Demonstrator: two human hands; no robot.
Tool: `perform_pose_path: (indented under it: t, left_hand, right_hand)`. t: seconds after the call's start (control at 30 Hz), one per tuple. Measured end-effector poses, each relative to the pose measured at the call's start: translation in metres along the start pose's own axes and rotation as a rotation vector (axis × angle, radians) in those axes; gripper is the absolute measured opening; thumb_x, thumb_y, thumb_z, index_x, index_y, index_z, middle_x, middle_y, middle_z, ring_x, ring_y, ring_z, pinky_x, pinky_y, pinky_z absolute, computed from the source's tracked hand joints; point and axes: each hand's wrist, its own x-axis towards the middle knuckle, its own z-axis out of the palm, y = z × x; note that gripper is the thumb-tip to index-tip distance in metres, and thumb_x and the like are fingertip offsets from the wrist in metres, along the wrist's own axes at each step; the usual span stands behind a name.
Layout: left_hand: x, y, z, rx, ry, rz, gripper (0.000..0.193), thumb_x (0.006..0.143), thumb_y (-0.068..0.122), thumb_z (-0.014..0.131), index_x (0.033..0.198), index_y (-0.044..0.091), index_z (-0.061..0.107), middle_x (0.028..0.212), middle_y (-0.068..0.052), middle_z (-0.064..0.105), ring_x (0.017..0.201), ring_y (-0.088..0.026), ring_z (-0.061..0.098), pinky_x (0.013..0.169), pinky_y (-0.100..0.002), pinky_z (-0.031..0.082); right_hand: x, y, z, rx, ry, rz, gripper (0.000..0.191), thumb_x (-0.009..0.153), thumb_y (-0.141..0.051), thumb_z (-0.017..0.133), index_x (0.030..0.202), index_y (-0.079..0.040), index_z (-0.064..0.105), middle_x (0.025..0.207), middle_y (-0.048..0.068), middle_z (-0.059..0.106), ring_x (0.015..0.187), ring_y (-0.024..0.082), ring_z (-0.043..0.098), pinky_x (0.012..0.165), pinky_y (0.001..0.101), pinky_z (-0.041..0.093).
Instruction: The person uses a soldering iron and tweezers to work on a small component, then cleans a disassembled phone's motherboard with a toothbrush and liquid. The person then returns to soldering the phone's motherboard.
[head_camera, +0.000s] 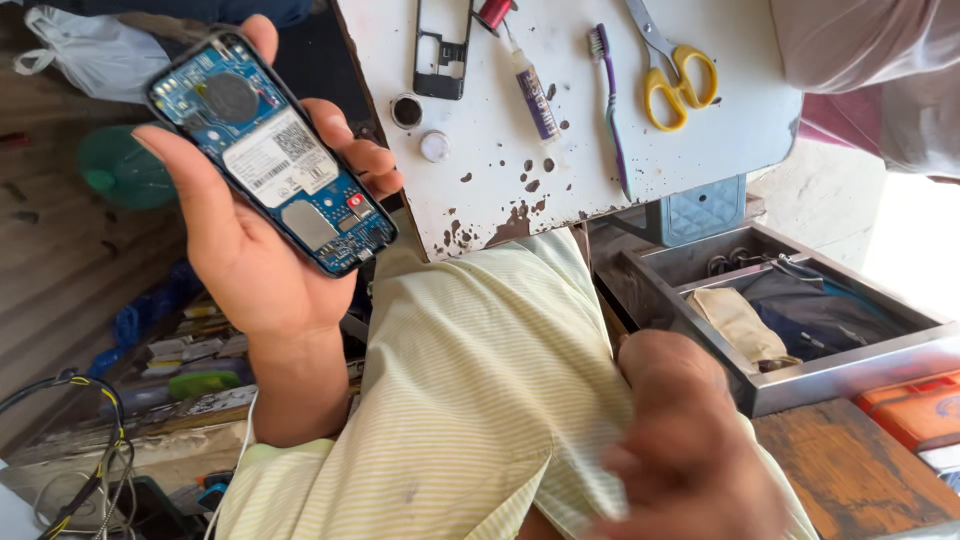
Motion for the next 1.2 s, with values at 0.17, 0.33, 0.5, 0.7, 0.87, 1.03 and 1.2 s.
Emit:
perform_pose_path:
  t: [0.17, 0.33, 0.5, 0.7, 0.87, 1.03, 1.2]
  left_hand:
    - [0.0, -0.014, -0.003, 0.027, 0.046, 0.037, 0.075, 0.116, 0.067, 0.032, 0.16, 0.006, 0.033, 0.103, -0.015, 0.063, 0.092, -0.032, 0.07, 0.081, -0.043, 0.055]
    - [0.007, -0.039, -0.011, 0.222, 0.069, 0.142, 0.081, 0.113, 0.068, 0.032, 0.156, -0.001, 0.041, 0.106, -0.017, 0.066, 0.094, -0.024, 0.064, 0.085, -0.035, 0.052]
    - [0.008, -0.084, -0.025, 0.253, 0.135, 0.004, 0.073, 0.111, 0.061, 0.036, 0.142, -0.003, 0.052, 0.113, -0.017, 0.073, 0.096, -0.019, 0.068, 0.086, -0.033, 0.056]
    - [0.007, -0.126, -0.047, 0.401, 0.194, -0.005, 0.048, 0.111, 0.039, 0.049, 0.14, 0.001, 0.053, 0.122, -0.011, 0.069, 0.107, -0.015, 0.068, 0.093, -0.029, 0.058]
    - [0.001, -0.147, -0.061, 0.717, 0.222, -0.011, 0.037, 0.106, 0.014, 0.061, 0.139, 0.0, 0.052, 0.118, -0.01, 0.067, 0.1, -0.011, 0.067, 0.084, -0.027, 0.059]
    - [0.009, -0.168, -0.055, 0.685, 0.19, 0.028, 0.046, 0.102, 0.008, 0.067, 0.142, 0.001, 0.045, 0.119, -0.013, 0.07, 0.099, -0.013, 0.072, 0.083, -0.027, 0.062]
    - [0.035, -0.204, -0.027, 1.089, 0.221, -0.046, 0.056, 0.097, 0.01, 0.067, 0.147, 0.006, 0.042, 0.109, -0.013, 0.075, 0.083, -0.017, 0.077, 0.068, -0.028, 0.065]
  right_hand:
    - [-0.005, 0.015, -0.019, -0.034, -0.02, -0.017, 0.003, 0.091, -0.012, 0.067, 0.09, -0.013, 0.065, 0.092, 0.004, 0.068, 0.087, 0.028, 0.071, 0.086, 0.0441, 0.058]
    - [0.009, 0.038, -0.023, -0.185, -0.086, -0.046, 0.009, 0.093, -0.004, 0.065, 0.1, -0.009, 0.069, 0.097, 0.008, 0.068, 0.092, 0.031, 0.071, 0.089, 0.0454, 0.058]
    - [-0.001, 0.178, -0.016, -0.242, -0.22, 0.195, 0.028, 0.1, 0.007, 0.073, 0.126, -0.002, 0.072, 0.113, 0.011, 0.071, 0.097, 0.021, 0.069, 0.087, 0.035, 0.056]
    - [0.009, 0.228, 0.023, -0.308, -0.392, 0.112, 0.045, 0.098, -0.005, 0.077, 0.141, -0.006, 0.061, 0.127, 0.017, 0.062, 0.107, 0.032, 0.065, 0.086, 0.0396, 0.057]
    - [0.024, 0.234, 0.032, -0.367, -0.456, 0.075, 0.051, 0.1, 0.0, 0.071, 0.147, -0.006, 0.054, 0.127, 0.019, 0.057, 0.113, 0.038, 0.06, 0.097, 0.048, 0.051]
    - [0.018, 0.255, 0.019, -0.368, -0.374, 0.066, 0.05, 0.098, 0.002, 0.07, 0.145, -0.004, 0.053, 0.126, 0.019, 0.056, 0.112, 0.038, 0.061, 0.096, 0.047, 0.052]
    - [0.025, 0.262, 0.005, -0.351, -0.328, 0.163, 0.046, 0.099, 0.001, 0.071, 0.142, -0.004, 0.055, 0.126, 0.019, 0.057, 0.105, 0.031, 0.064, 0.089, 0.0425, 0.055]
